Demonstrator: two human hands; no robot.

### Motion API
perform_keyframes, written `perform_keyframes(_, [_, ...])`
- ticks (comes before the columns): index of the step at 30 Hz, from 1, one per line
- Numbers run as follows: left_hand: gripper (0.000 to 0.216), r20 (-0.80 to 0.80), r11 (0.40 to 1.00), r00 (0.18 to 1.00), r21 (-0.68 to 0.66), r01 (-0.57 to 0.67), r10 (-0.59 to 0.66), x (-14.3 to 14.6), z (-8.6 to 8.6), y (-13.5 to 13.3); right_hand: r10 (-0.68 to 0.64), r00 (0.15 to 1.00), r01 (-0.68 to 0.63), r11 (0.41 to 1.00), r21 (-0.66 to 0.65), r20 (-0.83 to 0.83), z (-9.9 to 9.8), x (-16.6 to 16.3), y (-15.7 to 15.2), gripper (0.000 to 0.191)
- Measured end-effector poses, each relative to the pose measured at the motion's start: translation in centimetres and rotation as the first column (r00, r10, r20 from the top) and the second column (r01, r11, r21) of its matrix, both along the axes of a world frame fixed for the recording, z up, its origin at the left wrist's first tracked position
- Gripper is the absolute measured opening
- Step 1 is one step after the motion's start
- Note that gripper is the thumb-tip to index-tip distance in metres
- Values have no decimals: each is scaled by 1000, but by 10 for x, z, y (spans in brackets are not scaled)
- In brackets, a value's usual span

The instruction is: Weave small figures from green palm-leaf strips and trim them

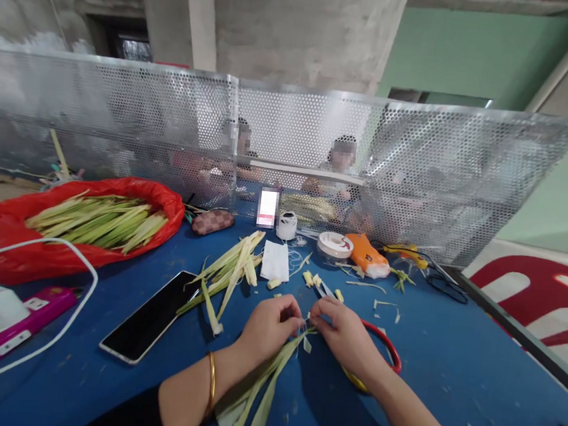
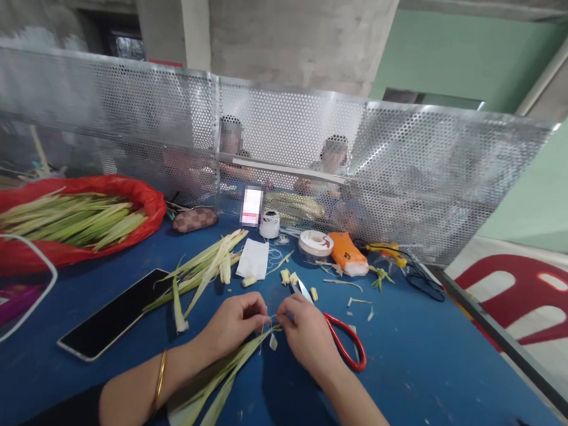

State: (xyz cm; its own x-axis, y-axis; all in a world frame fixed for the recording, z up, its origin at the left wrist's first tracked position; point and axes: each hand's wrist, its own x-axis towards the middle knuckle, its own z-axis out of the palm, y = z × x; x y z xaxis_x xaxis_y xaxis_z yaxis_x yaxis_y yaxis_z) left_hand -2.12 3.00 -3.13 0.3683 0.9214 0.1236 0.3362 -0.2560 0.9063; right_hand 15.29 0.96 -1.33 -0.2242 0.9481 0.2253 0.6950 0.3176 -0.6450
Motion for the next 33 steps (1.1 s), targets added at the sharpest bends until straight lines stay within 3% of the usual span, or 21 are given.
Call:
perform_keyframes(4, [6, 18, 999, 999, -25, 48, -47, -2, 0, 4, 30, 996, -31, 1000, 7, 86, 4, 4, -1, 18])
perform_keyframes(7, [5, -151, 1000, 988, 5, -17, 17, -5, 1, 5, 38, 986, -45, 998, 38, 162, 7, 9, -1, 22])
perform_keyframes(10, [7, -351, 992, 928, 56, -112, 124, -8, 3, 6, 53, 967, -67, 996, 50, 249, 11, 14, -1, 25])
perform_keyframes(13, [9, -388, 988, 909, 54, -142, 152, -9, 4, 4, 108, 978, -109, 994, -2, 179, 16, 14, -4, 23])
perform_keyframes(16, [10, -348, 989, 926, 33, -145, 147, -9, 4, 3, 203, 977, -209, 974, -92, -68, 17, 7, -8, 20])
perform_keyframes(18, [11, -301, 988, 942, 13, -153, 150, -8, 3, 4, 235, 930, -291, 940, -179, -282, 14, 0, -10, 19])
perform_keyframes(23, [5, -102, 977, 981, -122, -175, 163, -6, 0, 9, 35, 759, -366, 849, -381, -650, 5, -9, -9, 22])
perform_keyframes(26, [8, 25, 961, 985, -226, -160, 169, -4, 2, 10, -45, 739, -305, 867, -394, -672, 2, -9, -5, 29])
perform_keyframes(30, [10, 193, 915, 961, -388, -110, 197, -2, 7, 9, -83, 805, -176, 912, -372, -587, -3, -7, 0, 28])
perform_keyframes(33, [9, 243, 893, 943, -438, -101, 226, -2, 8, 8, -52, 865, -126, 941, -315, -500, -7, -7, 1, 15])
